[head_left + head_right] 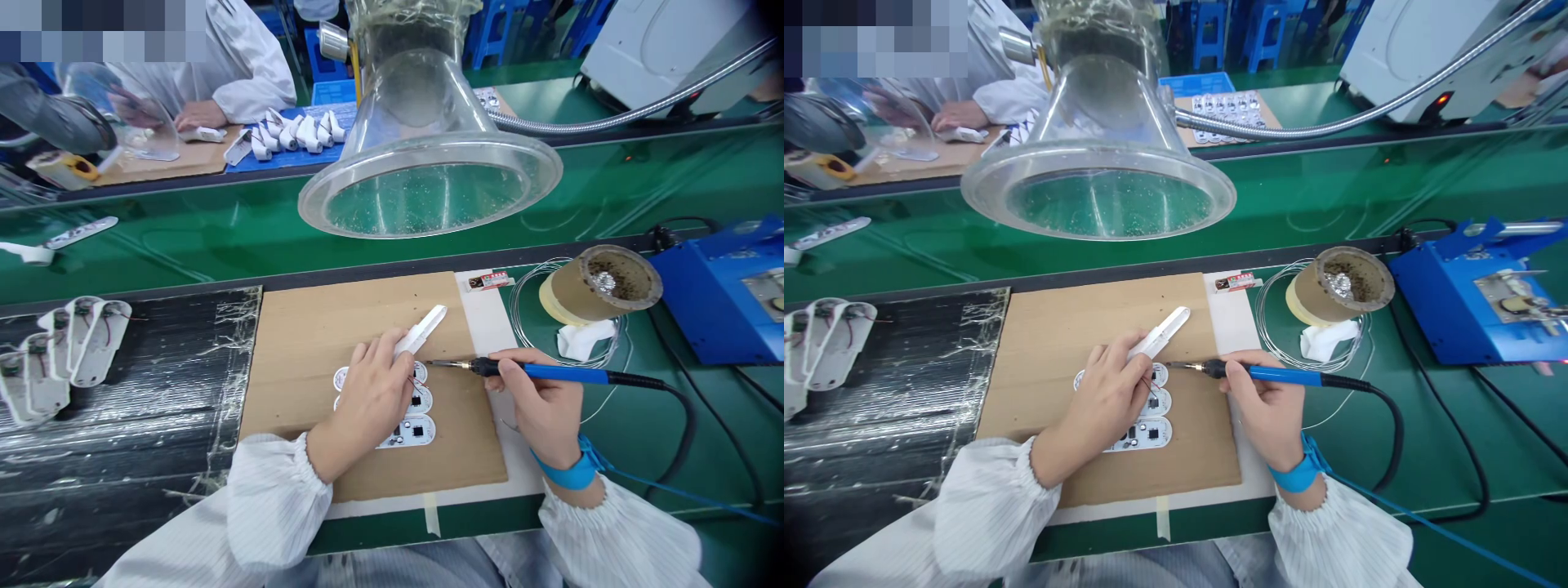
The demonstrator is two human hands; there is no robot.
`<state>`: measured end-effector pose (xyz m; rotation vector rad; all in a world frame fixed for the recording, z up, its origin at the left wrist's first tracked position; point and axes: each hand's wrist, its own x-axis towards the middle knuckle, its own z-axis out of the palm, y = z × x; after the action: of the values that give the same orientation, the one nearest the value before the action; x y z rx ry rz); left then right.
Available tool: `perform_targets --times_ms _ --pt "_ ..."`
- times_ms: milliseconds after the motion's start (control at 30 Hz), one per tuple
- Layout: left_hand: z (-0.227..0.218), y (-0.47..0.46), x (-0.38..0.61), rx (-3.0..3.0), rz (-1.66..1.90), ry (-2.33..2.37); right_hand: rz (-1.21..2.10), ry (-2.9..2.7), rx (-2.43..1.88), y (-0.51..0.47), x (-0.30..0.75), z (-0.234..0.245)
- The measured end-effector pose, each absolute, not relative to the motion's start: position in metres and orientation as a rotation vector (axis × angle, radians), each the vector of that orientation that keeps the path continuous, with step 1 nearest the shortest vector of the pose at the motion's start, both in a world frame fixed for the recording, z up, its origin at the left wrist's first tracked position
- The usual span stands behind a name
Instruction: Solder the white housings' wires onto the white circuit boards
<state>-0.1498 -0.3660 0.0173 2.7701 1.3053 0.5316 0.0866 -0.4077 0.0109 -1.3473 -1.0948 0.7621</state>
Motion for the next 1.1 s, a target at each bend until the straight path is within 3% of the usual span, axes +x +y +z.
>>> perform_targets --times_ms 367,733,1100 --pt "0.021 -0.366 -0.159 2.620 0.505 1.265 0.736 -0.995 -1.289 -0.411 0.092 -0.001" --pt "0.024 -0.357 -0.183 2.629 0.782 0.948 0.769 -0.922 -1.232 -0.415 0.097 -0.006" --pt "0.031 -0.342 -0.181 2.374 0.648 0.949 0.793 -0.909 -1.234 -0.415 0.097 -0.006"
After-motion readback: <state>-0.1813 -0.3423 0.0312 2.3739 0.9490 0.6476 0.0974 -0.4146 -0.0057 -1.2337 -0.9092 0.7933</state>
